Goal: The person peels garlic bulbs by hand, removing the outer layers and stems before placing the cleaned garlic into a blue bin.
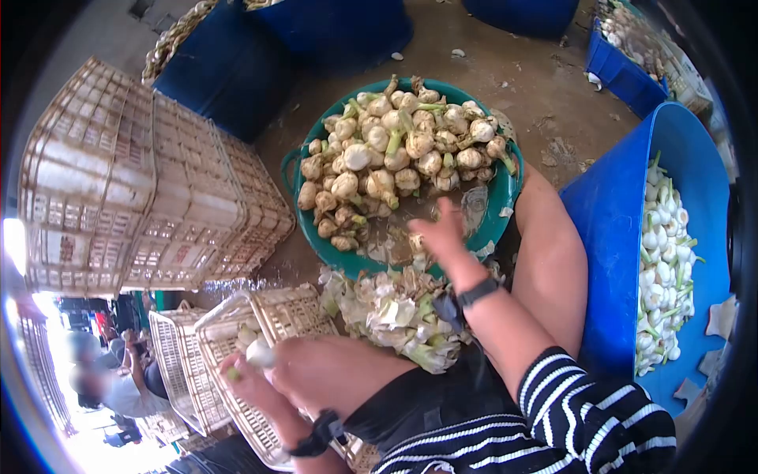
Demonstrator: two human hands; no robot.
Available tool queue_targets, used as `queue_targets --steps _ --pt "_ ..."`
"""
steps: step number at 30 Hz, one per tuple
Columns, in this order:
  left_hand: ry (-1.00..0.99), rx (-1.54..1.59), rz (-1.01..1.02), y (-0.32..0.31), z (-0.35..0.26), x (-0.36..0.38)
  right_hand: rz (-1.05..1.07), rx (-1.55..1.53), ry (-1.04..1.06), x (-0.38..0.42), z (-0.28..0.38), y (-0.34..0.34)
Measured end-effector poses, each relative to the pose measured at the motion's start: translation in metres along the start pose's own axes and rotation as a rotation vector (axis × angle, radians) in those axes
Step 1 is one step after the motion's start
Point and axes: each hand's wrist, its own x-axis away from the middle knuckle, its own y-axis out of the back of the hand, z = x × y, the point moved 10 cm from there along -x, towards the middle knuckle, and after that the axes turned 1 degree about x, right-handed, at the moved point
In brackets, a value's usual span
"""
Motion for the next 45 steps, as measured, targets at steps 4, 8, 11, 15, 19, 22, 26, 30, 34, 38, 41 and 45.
queue_targets --steps 4,8,11,15,19,22,26,30,34,38,41,45 --pt "-0.073 -0.073 -0.201 0.024 -0.047 0.005 0.37 0.69 -0.284 -0.065 -0.104 -0.036" --pt "0.152 0.036 0.437 -0.103 -0.046 0.047 0.833 0.546 0.018 -0.003 -0.05 -0.089" --pt "0.392 0.357 0.795 -0.224 -0.014 0.108 0.541 0.27 0.376 0.068 0.038 -0.059" --pt "0.732 0.731 0.925 -0.253 -0.024 0.145 0.38 0.218 0.721 0.134 0.094 -0.007" --pt "0.762 0.74 0.936 -0.244 -0.03 0.151 0.368 0.274 0.859 0.152 0.099 0.009" --pt "0.783 0.738 0.903 -0.239 -0.011 0.149 0.351 0.223 0.961 0.164 0.102 0.012" --pt "0.703 0.744 0.852 -0.227 -0.028 0.148 0.344 0.144 0.944 0.163 0.097 0.018" --pt "0.652 0.669 0.879 -0.223 -0.029 0.149 0.365 0.198 0.931 0.165 0.092 0.017" --pt "0.557 0.629 0.846 -0.228 -0.022 0.143 0.423 -0.008 0.812 0.152 0.088 0.021" --pt "0.583 0.66 0.894 -0.229 -0.017 0.146 0.492 -0.124 0.715 0.14 0.078 0.015" --pt "0.453 0.56 0.949 -0.225 -0.027 0.15 0.53 -0.264 0.618 0.147 0.078 0.013" --pt "0.515 0.839 0.82 -0.223 -0.024 0.146 1.478 -1.494 -0.495 0.176 0.038 -0.053"
